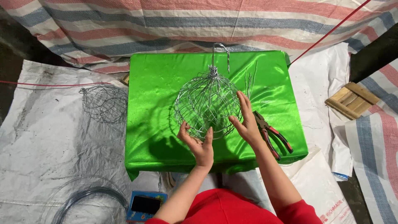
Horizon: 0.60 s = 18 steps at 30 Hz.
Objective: Shaping and weaving a metal wire basket using pliers to secure and cut the wire components.
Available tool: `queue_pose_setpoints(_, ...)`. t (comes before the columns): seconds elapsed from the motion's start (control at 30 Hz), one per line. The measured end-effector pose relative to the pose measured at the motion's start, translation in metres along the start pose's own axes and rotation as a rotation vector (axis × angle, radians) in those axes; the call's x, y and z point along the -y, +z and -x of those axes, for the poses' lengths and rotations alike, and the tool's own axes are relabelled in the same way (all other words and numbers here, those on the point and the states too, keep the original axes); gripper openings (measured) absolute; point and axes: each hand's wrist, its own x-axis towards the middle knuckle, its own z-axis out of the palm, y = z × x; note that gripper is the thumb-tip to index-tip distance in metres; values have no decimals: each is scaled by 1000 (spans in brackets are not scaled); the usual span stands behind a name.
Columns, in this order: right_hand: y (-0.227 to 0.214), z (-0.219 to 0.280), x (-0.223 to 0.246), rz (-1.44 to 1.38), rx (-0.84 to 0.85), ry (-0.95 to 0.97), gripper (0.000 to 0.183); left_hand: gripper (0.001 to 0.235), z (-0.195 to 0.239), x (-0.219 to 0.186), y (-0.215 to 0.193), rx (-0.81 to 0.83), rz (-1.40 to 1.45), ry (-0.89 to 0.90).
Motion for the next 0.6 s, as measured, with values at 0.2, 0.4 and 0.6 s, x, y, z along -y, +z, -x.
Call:
queue_pose_setpoints(0.2, -1, -18, -55, -101, 168, -80, 73, 86, 22, 0, -11, 84, -27, 37)
queue_pose_setpoints(0.4, -3, 7, -40, -55, 158, -19, 67, 87, 15, -7, -42, 145, -234, 139)
queue_pose_setpoints(0.6, 17, 33, 12, 175, -28, -113, 106, 100, -33, -9, -57, 287, -320, 386)
